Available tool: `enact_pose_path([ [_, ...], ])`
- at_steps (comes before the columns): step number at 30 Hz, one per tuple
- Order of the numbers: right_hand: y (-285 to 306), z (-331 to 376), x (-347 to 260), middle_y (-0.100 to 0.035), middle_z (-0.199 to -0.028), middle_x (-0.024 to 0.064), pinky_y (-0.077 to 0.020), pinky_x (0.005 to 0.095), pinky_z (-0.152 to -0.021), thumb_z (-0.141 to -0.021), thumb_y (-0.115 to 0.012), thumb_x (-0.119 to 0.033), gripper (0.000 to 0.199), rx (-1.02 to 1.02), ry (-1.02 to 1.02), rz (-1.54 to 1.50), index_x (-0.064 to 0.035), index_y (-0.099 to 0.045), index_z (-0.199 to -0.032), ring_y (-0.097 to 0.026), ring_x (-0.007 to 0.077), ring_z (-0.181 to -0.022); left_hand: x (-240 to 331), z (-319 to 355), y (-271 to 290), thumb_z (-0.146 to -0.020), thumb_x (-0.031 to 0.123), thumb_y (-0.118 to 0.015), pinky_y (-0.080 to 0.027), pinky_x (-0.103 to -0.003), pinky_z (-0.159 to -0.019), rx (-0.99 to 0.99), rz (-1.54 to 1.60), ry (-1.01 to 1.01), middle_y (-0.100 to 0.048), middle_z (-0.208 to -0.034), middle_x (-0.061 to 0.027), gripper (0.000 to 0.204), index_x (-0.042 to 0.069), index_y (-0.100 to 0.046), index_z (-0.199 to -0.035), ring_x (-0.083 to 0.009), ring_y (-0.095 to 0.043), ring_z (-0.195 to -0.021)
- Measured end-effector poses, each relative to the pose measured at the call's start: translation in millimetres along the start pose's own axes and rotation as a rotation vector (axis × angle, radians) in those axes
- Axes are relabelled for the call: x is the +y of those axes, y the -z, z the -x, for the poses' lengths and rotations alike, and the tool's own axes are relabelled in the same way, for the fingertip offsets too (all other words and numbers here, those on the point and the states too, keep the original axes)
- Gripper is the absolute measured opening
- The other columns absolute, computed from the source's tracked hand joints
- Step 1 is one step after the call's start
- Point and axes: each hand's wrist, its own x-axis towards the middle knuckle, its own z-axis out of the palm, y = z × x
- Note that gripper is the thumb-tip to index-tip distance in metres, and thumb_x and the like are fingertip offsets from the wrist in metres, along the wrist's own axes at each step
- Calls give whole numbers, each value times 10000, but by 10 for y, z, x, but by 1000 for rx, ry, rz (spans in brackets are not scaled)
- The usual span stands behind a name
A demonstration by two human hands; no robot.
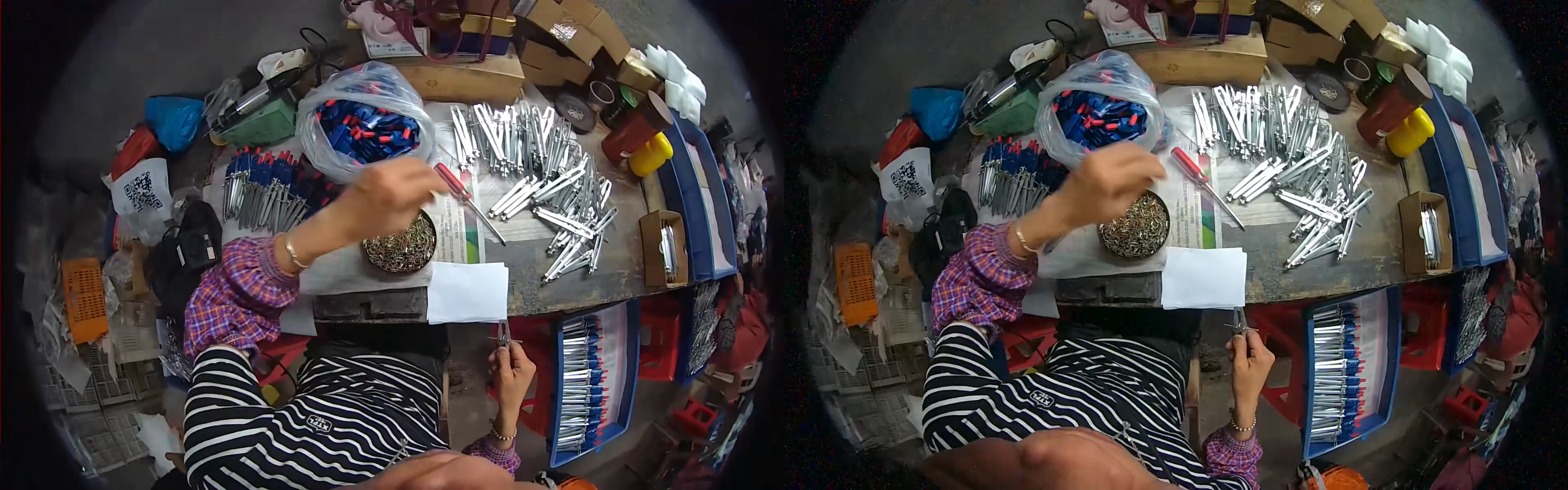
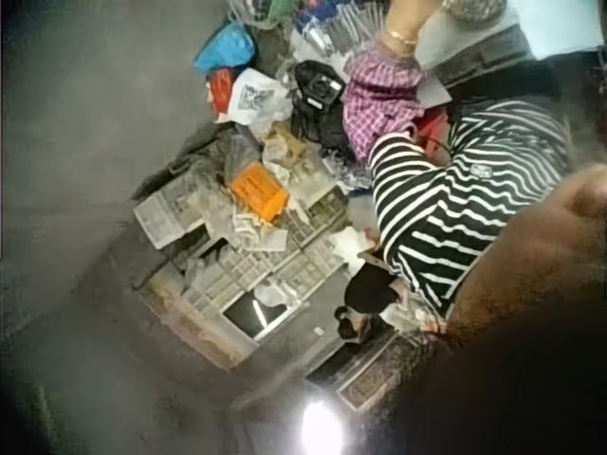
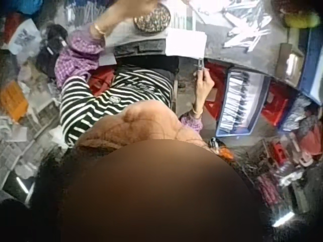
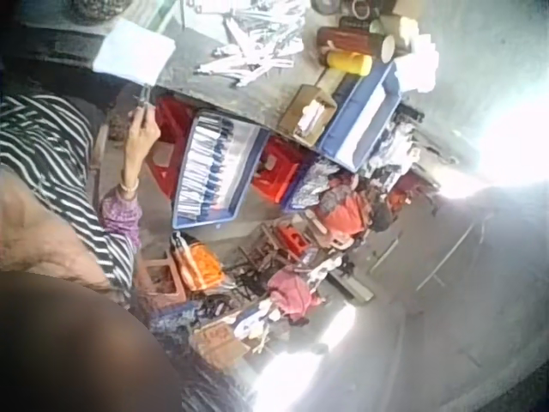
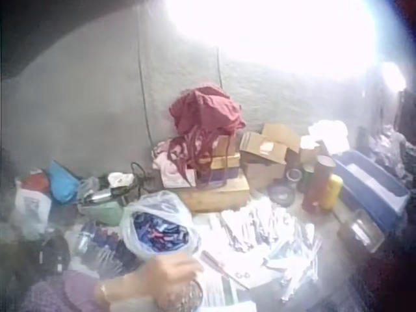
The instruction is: Assembling blue plastic inserts into silver metal clip components at a manual factory workstation.
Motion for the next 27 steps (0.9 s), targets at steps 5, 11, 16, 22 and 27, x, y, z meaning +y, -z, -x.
enact_pose_path([
  [5,-219,39,-270,-566,-603,43,-401,223,-488,-864,-548,-69,128,-16,-14,-27,37,-558,-792,-529,64,-540,-400,15,382,-734,1,-641,-478,-366,-779,115,-194,117,-634,-939,-124,189,20,-629,-922,-296,-606,-883],
  [11,-339,31,-436,-595,-628,101,-438,270,-516,-854,-544,-82,96,-43,48,22,0,-591,-840,-587,169,-541,-491,-46,265,-726,-4,-614,-438,-408,-861,12,-294,160,-605,-1007,-152,310,35,-594,-1033,-331,-559,-975],
  [16,-418,48,-252,-599,-624,102,-437,305,-497,-860,-537,-115,119,-101,63,-61,-8,-571,-818,-575,199,-515,-546,-49,308,-762,-51,-574,-452,-393,-748,-34,-247,184,-604,-945,-161,274,29,-600,-1022,-348,-584,-872],
  [22,-489,135,-144,-588,-628,33,-406,224,-474,-889,-508,-107,125,-162,44,-142,-3,-561,-844,-516,79,-501,-588,-34,365,-840,-10,-562,-464,-342,-758,38,-241,168,-636,-956,-139,151,-7,-610,-983,-293,-622,-868],
  [27,-550,208,-131,-592,-607,50,-421,265,-473,-872,-517,-123,148,-221,-30,-252,3,-552,-800,-543,126,-491,-580,26,446,-853,-10,-559,-475,-334,-745,83,-279,154,-644,-950,-130,147,-2,-616,-988,-278,-631,-861],
])
